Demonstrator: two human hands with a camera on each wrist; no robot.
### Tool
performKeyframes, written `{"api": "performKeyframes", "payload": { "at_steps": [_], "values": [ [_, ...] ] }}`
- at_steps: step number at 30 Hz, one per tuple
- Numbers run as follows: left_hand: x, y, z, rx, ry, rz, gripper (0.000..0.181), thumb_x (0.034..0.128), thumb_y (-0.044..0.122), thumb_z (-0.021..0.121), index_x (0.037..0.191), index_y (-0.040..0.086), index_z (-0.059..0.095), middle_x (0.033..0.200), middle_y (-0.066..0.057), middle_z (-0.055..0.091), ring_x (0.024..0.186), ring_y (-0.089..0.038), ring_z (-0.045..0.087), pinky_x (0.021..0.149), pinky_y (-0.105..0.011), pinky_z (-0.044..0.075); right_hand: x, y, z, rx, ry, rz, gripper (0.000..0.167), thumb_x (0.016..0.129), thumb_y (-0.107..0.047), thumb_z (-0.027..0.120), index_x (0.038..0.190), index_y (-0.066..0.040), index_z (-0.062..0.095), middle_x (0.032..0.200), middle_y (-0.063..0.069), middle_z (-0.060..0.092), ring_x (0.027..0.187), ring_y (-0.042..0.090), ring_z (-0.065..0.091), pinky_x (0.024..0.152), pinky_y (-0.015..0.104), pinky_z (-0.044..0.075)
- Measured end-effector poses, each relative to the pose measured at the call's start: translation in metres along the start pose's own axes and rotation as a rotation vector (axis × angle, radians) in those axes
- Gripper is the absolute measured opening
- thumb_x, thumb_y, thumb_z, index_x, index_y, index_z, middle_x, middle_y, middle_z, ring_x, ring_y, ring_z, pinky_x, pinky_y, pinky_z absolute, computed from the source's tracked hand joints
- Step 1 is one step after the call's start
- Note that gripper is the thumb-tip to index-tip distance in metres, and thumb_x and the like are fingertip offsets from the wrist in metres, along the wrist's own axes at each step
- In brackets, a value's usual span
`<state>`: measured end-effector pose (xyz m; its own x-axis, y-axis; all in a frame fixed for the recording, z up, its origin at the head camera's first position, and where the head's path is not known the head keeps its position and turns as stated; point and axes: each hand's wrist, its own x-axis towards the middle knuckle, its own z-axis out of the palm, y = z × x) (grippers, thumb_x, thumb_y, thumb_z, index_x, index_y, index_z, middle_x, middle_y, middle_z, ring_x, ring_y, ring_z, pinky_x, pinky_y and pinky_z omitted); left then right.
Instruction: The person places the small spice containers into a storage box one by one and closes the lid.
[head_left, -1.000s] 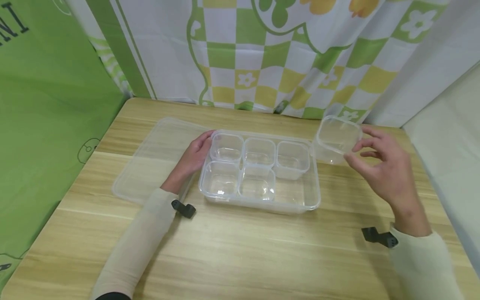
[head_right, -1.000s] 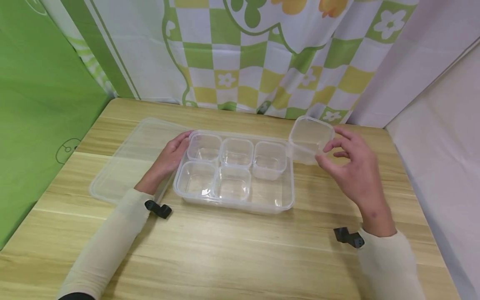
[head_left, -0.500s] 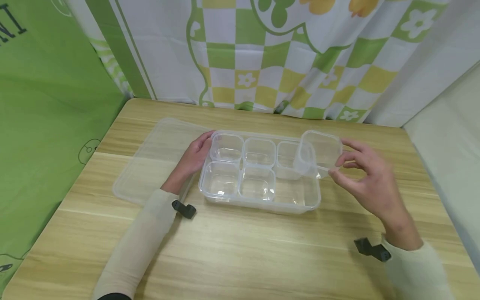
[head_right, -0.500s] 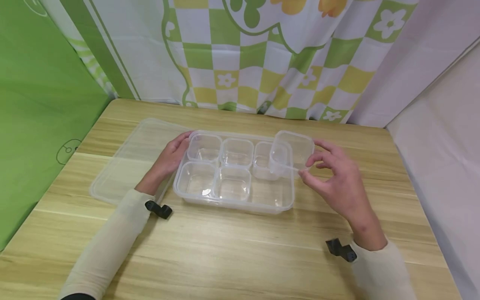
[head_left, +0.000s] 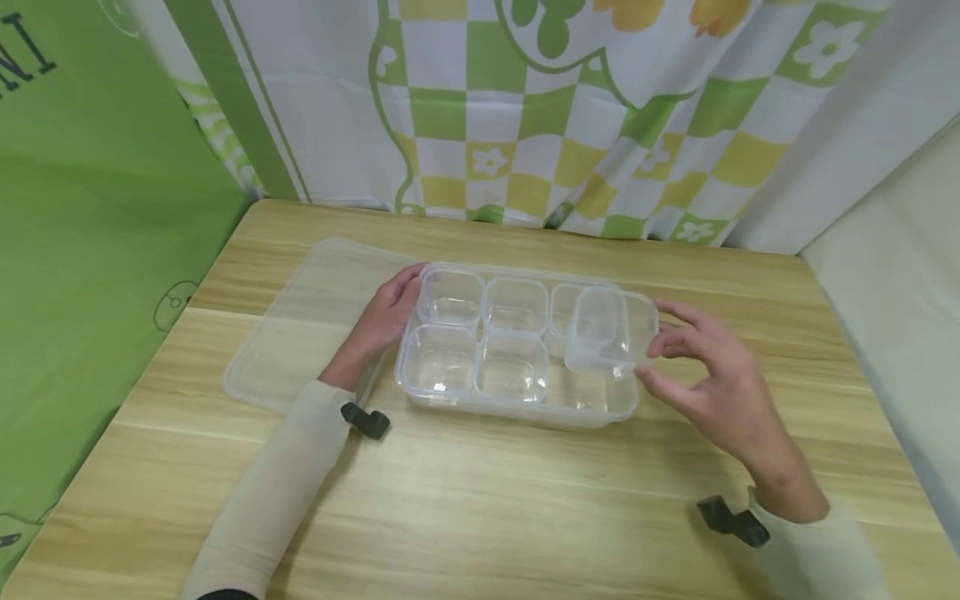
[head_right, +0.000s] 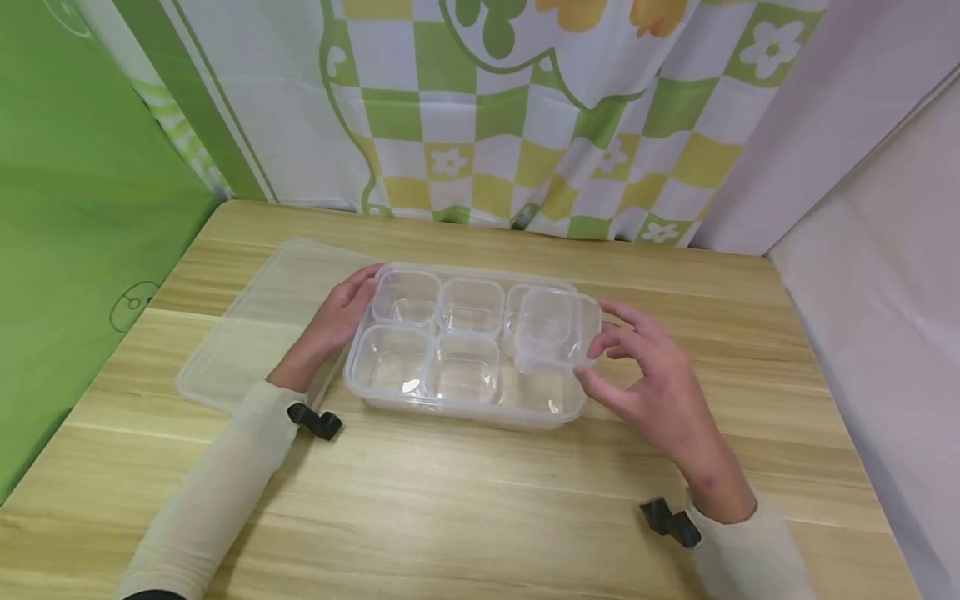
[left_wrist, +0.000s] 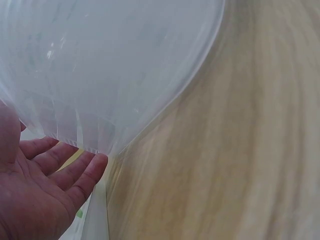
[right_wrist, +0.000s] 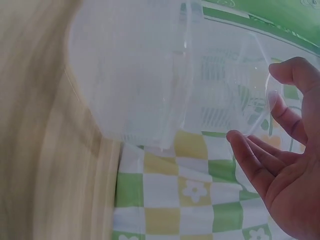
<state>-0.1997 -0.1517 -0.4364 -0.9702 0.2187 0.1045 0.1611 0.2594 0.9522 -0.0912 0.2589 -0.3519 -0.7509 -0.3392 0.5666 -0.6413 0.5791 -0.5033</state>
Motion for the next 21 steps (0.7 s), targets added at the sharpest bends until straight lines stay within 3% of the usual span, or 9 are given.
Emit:
{"api": "performKeyframes", "payload": {
  "at_steps": [7, 15, 21],
  "values": [
    [0.000, 0.000, 0.000, -0.004, -0.002, 0.000, 0.047, 0.1130, 0.026, 0.039, 0.152, 0.001, 0.047, 0.131, -0.025, 0.061, 0.113, -0.040, 0.062, 0.102, -0.051, 0.047, -0.005, -0.001, 0.007, 0.044, -0.013, -0.015, 0.039, 0.060, 0.016, 0.087, 0.088, -0.004, 0.068, 0.135, 0.022, 0.061, 0.098, 0.003, 0.065, 0.084, 0.014, 0.053],
    [-0.001, 0.002, 0.001, -0.024, 0.000, 0.001, 0.046, 0.1130, 0.024, 0.039, 0.152, 0.001, 0.047, 0.132, -0.026, 0.061, 0.114, -0.041, 0.061, 0.104, -0.051, 0.047, -0.009, -0.004, 0.008, 0.086, -0.048, -0.002, 0.033, 0.065, 0.013, 0.086, 0.089, -0.001, 0.068, 0.138, 0.023, 0.058, 0.098, 0.010, 0.067, 0.086, 0.018, 0.054],
    [-0.001, 0.002, 0.001, -0.031, -0.006, 0.004, 0.046, 0.1131, 0.022, 0.038, 0.153, -0.001, 0.045, 0.131, -0.029, 0.060, 0.113, -0.044, 0.061, 0.103, -0.052, 0.047, -0.011, -0.008, 0.008, 0.094, -0.054, -0.004, 0.033, 0.066, 0.013, 0.086, 0.089, -0.002, 0.067, 0.142, 0.020, 0.057, 0.097, 0.006, 0.067, 0.089, 0.018, 0.053]
  ]
}}
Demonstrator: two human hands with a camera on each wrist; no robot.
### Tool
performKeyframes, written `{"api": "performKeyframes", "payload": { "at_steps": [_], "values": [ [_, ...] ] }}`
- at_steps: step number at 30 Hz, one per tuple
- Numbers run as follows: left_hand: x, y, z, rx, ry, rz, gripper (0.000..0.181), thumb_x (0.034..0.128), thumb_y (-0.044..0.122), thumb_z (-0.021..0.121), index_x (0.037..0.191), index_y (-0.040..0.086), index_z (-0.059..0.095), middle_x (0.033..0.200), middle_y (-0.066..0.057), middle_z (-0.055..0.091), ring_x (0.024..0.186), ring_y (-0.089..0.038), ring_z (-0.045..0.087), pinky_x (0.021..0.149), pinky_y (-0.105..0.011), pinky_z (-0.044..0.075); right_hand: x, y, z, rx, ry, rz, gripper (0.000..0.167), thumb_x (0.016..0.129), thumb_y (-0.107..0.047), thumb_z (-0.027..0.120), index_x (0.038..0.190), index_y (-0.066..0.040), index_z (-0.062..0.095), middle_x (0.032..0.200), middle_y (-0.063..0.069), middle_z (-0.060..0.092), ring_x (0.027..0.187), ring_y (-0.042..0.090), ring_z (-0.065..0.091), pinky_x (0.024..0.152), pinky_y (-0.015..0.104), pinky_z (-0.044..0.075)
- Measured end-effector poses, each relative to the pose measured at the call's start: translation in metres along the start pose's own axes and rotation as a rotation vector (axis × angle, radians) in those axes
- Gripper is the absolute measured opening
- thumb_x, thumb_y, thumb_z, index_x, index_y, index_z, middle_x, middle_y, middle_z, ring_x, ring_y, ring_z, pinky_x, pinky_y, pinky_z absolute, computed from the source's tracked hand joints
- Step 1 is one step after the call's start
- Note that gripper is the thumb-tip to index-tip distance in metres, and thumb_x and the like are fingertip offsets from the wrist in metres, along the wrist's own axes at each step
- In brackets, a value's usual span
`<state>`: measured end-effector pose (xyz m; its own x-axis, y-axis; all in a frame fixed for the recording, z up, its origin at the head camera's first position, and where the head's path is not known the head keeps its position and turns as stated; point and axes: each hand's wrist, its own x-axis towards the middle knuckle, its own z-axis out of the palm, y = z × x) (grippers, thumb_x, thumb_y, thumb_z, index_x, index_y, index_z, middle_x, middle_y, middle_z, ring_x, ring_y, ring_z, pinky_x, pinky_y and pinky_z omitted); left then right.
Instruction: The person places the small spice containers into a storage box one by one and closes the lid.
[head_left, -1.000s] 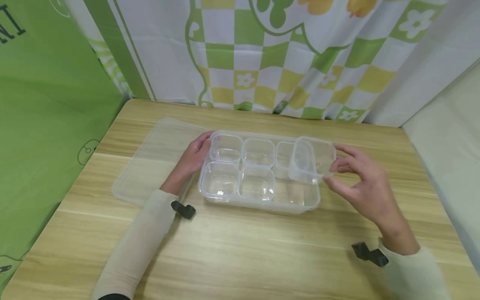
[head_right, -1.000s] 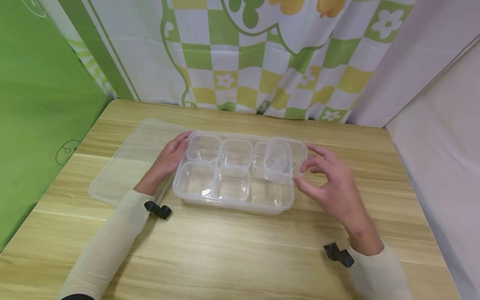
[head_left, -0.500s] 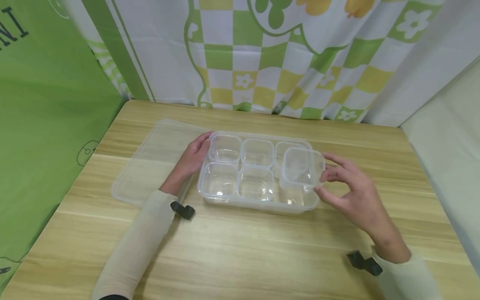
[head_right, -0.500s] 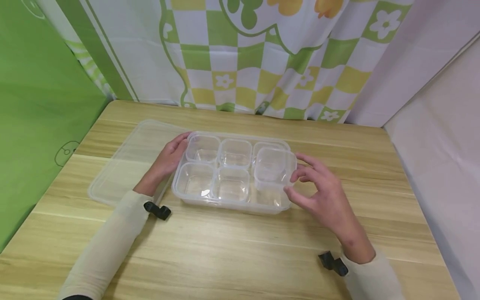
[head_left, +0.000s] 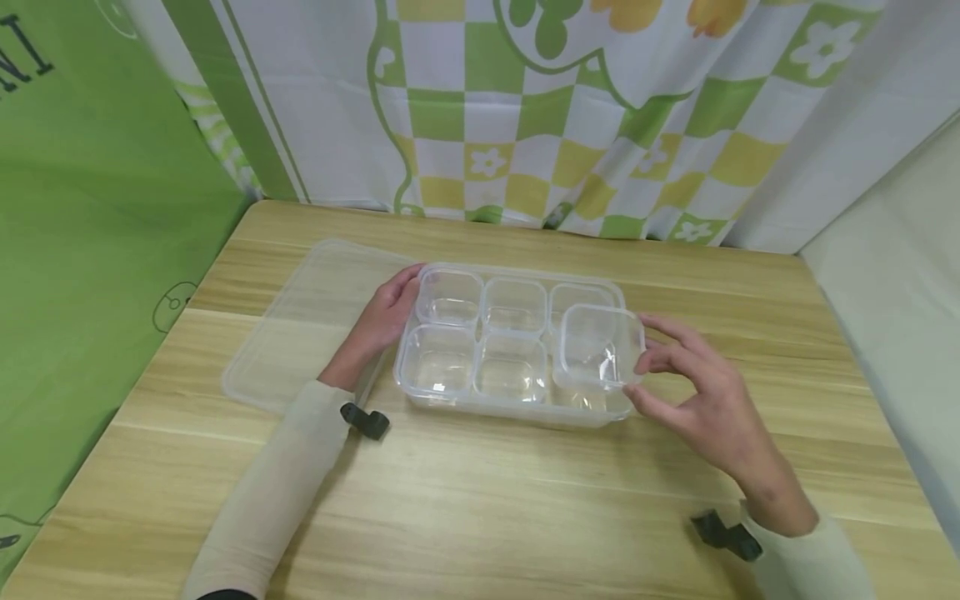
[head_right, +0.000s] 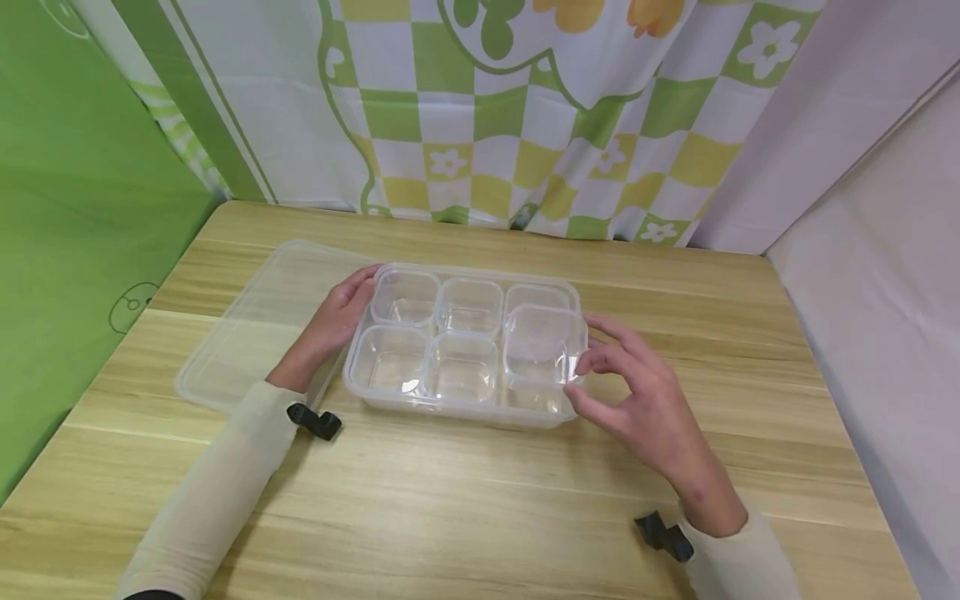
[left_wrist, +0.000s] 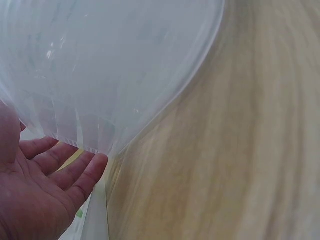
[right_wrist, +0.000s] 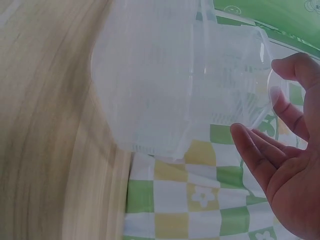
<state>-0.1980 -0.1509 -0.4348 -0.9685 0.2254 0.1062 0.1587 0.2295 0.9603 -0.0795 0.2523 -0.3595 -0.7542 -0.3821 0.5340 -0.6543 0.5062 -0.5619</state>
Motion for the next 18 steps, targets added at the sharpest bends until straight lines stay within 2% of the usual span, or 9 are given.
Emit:
{"api": "performKeyframes", "payload": {
  "at_steps": [9, 18],
  "values": [
    [0.0009, -0.0024, -0.0002, 0.030, 0.012, 0.002, 0.046, 0.1129, 0.026, 0.040, 0.151, 0.002, 0.049, 0.122, -0.027, 0.064, 0.105, -0.041, 0.063, 0.098, -0.051, 0.049, -0.0044, -0.0048, 0.0004, -0.012, -0.028, 0.017, 0.026, 0.072, 0.004, 0.083, 0.090, -0.003, 0.067, 0.142, 0.017, 0.057, 0.094, 0.010, 0.068, 0.088, 0.018, 0.054],
    [0.0009, -0.0014, 0.0000, 0.011, 0.012, -0.007, 0.045, 0.1129, 0.025, 0.040, 0.150, 0.002, 0.049, 0.126, -0.026, 0.063, 0.109, -0.042, 0.063, 0.099, -0.051, 0.049, -0.0080, -0.0007, 0.0064, -0.038, -0.021, 0.000, 0.035, 0.066, 0.005, 0.087, 0.090, -0.011, 0.067, 0.137, 0.017, 0.061, 0.093, 0.017, 0.069, 0.083, 0.016, 0.054]
  ]
}}
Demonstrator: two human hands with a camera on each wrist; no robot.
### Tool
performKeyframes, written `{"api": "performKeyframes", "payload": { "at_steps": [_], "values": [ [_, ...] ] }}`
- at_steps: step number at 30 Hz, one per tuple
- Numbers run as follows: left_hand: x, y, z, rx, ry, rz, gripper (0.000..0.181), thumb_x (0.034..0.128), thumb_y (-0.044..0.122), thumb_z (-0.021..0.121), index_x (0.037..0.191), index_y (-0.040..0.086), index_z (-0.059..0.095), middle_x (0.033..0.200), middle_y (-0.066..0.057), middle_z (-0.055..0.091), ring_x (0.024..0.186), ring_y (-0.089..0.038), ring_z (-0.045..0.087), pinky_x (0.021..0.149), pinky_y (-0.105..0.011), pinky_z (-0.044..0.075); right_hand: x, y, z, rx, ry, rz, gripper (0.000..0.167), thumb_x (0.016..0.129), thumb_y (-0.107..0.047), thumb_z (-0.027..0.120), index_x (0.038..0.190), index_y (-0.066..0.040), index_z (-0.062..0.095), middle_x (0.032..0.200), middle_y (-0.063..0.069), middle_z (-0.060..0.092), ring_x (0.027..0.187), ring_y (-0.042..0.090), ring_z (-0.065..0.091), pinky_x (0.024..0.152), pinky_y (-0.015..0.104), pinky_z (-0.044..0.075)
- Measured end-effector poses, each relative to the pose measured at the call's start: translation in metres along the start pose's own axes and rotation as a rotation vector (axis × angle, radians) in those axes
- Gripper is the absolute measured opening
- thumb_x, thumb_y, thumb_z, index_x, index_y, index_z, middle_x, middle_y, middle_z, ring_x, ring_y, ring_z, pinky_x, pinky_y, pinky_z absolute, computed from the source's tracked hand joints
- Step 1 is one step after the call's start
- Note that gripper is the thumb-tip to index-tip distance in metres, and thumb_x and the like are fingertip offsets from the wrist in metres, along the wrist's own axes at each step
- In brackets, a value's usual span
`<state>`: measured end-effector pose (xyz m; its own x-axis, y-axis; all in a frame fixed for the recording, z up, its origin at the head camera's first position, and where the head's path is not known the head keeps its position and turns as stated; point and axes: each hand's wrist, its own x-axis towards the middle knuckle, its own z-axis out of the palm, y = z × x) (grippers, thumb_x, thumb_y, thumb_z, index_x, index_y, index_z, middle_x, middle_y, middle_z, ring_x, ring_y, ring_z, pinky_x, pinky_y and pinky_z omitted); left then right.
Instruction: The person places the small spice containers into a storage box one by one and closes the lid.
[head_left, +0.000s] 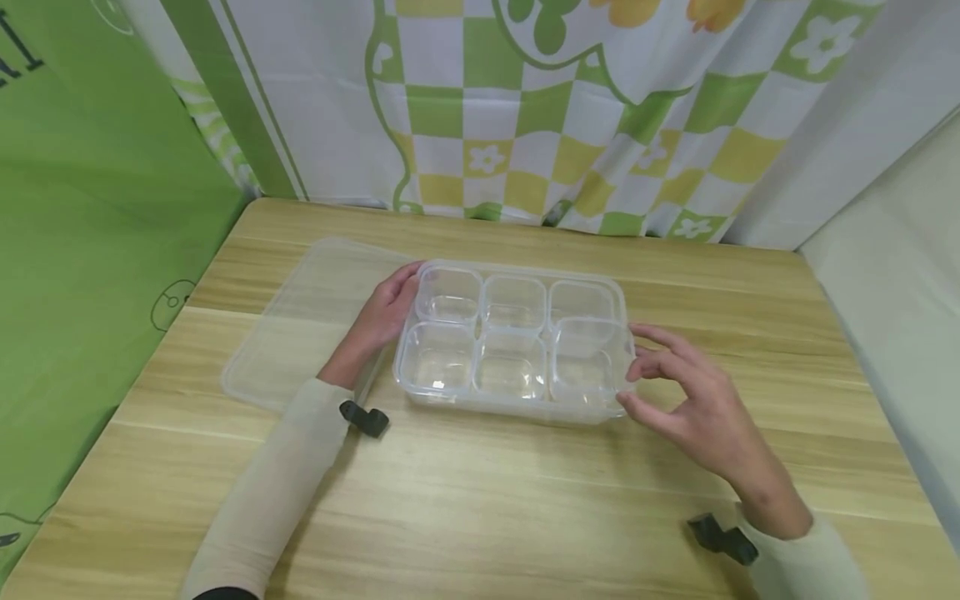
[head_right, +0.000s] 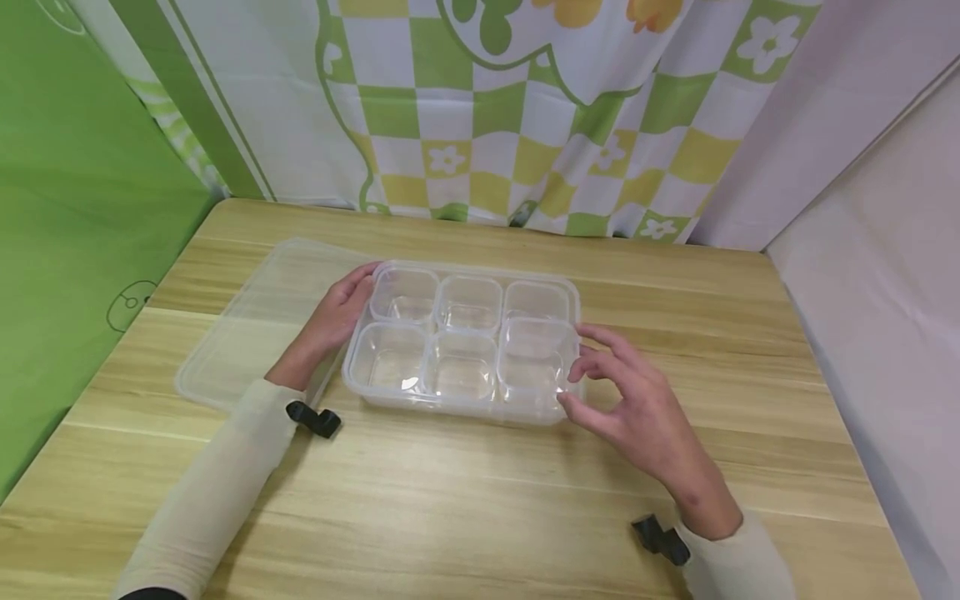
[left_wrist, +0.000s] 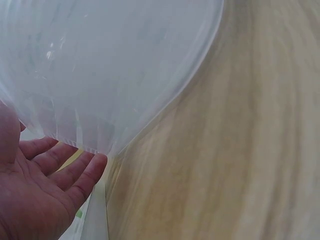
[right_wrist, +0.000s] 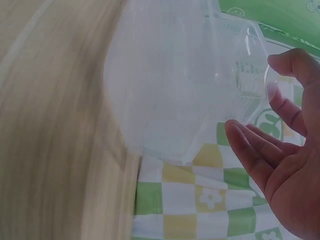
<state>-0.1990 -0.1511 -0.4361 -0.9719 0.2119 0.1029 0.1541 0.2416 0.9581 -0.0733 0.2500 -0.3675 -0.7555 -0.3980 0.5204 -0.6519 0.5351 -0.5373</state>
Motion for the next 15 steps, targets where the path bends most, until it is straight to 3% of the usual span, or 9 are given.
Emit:
{"api": "performKeyframes", "payload": {
  "at_steps": [6, 15],
  "values": [
    [0.000, 0.000, 0.000, -0.002, -0.008, 0.006, 0.045, 0.1131, 0.023, 0.039, 0.151, 0.000, 0.047, 0.123, -0.030, 0.062, 0.107, -0.044, 0.062, 0.098, -0.051, 0.049, -0.001, 0.008, 0.004, -0.032, -0.011, -0.011, 0.032, 0.068, 0.001, 0.086, 0.090, -0.012, 0.067, 0.136, 0.018, 0.062, 0.099, 0.023, 0.067, 0.086, 0.012, 0.050],
    [0.000, 0.001, 0.001, 0.004, 0.005, -0.005, 0.046, 0.1128, 0.027, 0.040, 0.150, 0.003, 0.050, 0.128, -0.025, 0.063, 0.112, -0.040, 0.062, 0.102, -0.050, 0.048, -0.003, 0.013, 0.007, -0.046, -0.042, -0.019, 0.030, 0.070, -0.001, 0.086, 0.090, -0.013, 0.066, 0.138, 0.016, 0.061, 0.102, 0.025, 0.066, 0.088, 0.012, 0.049]
  ]
}}
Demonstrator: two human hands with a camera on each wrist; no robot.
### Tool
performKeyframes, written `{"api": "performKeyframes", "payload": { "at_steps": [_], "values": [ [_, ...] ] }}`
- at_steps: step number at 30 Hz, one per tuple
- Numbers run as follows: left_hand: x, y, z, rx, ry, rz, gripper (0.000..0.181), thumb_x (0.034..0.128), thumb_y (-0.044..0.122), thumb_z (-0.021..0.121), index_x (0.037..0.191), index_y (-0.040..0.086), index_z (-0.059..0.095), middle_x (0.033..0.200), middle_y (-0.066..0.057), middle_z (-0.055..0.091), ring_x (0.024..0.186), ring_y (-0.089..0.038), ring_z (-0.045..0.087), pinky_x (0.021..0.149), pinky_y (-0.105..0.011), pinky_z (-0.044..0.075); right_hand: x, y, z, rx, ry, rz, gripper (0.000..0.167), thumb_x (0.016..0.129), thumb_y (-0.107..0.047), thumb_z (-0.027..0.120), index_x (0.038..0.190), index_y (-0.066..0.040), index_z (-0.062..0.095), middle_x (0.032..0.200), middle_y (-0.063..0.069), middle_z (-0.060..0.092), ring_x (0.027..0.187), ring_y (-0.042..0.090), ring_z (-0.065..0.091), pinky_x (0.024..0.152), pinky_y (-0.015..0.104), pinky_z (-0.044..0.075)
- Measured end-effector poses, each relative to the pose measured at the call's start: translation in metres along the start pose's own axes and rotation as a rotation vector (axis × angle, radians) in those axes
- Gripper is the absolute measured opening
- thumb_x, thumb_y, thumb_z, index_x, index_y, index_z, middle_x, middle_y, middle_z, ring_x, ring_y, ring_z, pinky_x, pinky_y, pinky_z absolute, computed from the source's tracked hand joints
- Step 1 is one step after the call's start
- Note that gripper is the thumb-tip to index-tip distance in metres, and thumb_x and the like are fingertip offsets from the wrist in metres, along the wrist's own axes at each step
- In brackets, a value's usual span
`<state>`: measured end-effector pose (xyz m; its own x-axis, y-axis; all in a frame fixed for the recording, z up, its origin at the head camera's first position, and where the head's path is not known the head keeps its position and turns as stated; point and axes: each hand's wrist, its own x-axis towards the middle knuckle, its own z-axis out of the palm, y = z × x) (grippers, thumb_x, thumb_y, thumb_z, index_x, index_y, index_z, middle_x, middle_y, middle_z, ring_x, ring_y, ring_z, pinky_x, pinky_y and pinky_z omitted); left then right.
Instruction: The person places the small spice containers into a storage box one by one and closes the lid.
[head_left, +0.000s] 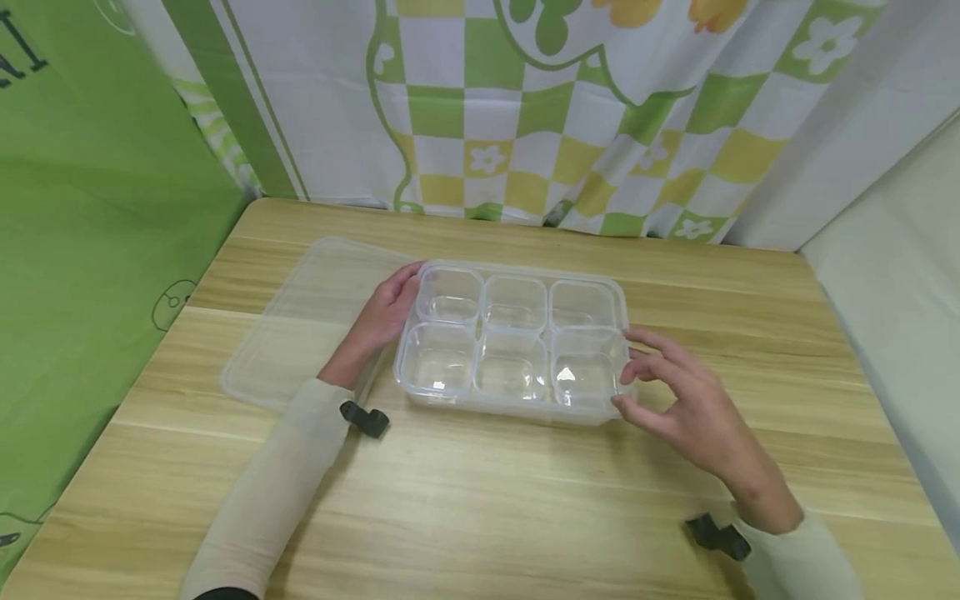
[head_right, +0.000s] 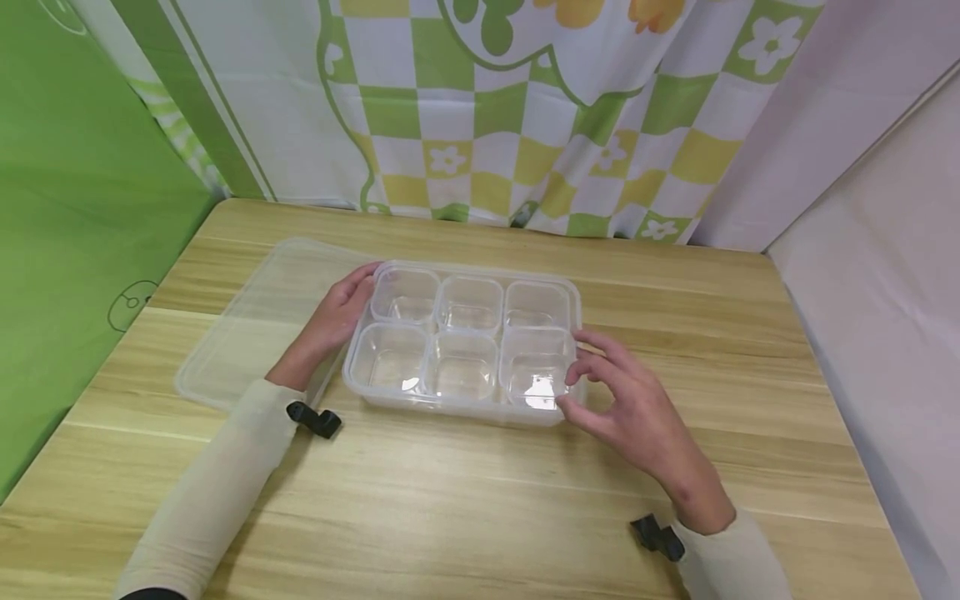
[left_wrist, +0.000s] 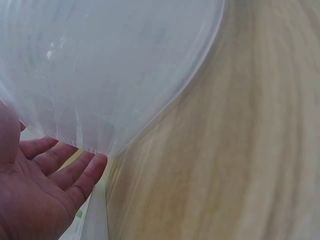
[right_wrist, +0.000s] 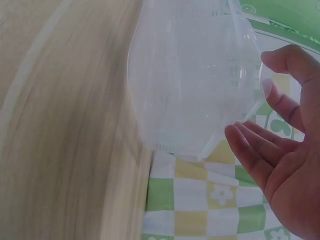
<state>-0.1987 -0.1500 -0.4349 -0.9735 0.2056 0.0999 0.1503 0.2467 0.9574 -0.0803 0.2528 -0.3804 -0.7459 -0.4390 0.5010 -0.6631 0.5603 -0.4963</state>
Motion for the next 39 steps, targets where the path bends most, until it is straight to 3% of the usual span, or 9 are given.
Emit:
{"api": "performKeyframes", "payload": {
  "at_steps": [9, 16, 23, 31, 35, 39],
  "values": [
    [0.0004, -0.0018, -0.0008, 0.012, -0.008, -0.002, 0.047, 0.1129, 0.027, 0.039, 0.152, 0.002, 0.048, 0.123, -0.026, 0.064, 0.107, -0.039, 0.063, 0.099, -0.049, 0.049, -0.0017, 0.0004, 0.0013, -0.054, -0.046, -0.008, 0.021, 0.079, -0.013, 0.084, 0.092, -0.015, 0.067, 0.140, 0.016, 0.060, 0.117, 0.034, 0.063, 0.109, 0.018, 0.035],
    [-0.0004, -0.0001, -0.0010, 0.012, -0.015, 0.004, 0.046, 0.1128, 0.026, 0.039, 0.151, 0.002, 0.048, 0.118, -0.026, 0.064, 0.102, -0.038, 0.063, 0.094, -0.048, 0.051, -0.0018, -0.0008, 0.0018, -0.078, -0.065, -0.012, 0.019, 0.082, -0.016, 0.082, 0.093, -0.014, 0.067, 0.139, 0.017, 0.061, 0.117, 0.035, 0.062, 0.109, 0.016, 0.034],
    [-0.0009, 0.0006, -0.0011, 0.015, -0.002, -0.006, 0.046, 0.1127, 0.026, 0.040, 0.152, 0.002, 0.048, 0.130, -0.025, 0.062, 0.113, -0.040, 0.062, 0.103, -0.050, 0.047, -0.0021, -0.0008, 0.0026, -0.088, -0.079, -0.027, 0.016, 0.087, -0.021, 0.078, 0.094, -0.012, 0.067, 0.138, 0.019, 0.060, 0.120, 0.038, 0.061, 0.109, 0.015, 0.033],
    [-0.0008, 0.0006, -0.0005, 0.002, 0.003, -0.015, 0.047, 0.1126, 0.027, 0.040, 0.152, 0.003, 0.048, 0.133, -0.024, 0.062, 0.119, -0.040, 0.060, 0.107, -0.051, 0.044, -0.0035, -0.0025, 0.0039, -0.148, -0.084, -0.046, 0.015, 0.093, -0.028, 0.069, 0.092, -0.014, 0.067, 0.138, 0.017, 0.061, 0.120, 0.039, 0.062, 0.105, 0.013, 0.036],
    [-0.0006, 0.0011, 0.0001, -0.010, 0.002, -0.019, 0.046, 0.1129, 0.024, 0.039, 0.153, 0.001, 0.046, 0.137, -0.026, 0.059, 0.123, -0.042, 0.058, 0.109, -0.052, 0.042, -0.0041, -0.0041, 0.0038, -0.171, -0.090, -0.043, 0.010, 0.091, -0.024, 0.071, 0.092, -0.015, 0.067, 0.138, 0.015, 0.061, 0.118, 0.038, 0.063, 0.095, 0.028, 0.050],
    [-0.0002, 0.0010, 0.0006, -0.021, 0.003, -0.017, 0.046, 0.1129, 0.022, 0.039, 0.153, 0.000, 0.045, 0.137, -0.028, 0.058, 0.123, -0.044, 0.057, 0.109, -0.054, 0.041, -0.0047, -0.0045, 0.0046, -0.177, -0.095, -0.050, 0.012, 0.094, -0.026, 0.068, 0.094, -0.014, 0.067, 0.137, 0.015, 0.061, 0.115, 0.036, 0.064, 0.080, 0.039, 0.054]
  ]
}}
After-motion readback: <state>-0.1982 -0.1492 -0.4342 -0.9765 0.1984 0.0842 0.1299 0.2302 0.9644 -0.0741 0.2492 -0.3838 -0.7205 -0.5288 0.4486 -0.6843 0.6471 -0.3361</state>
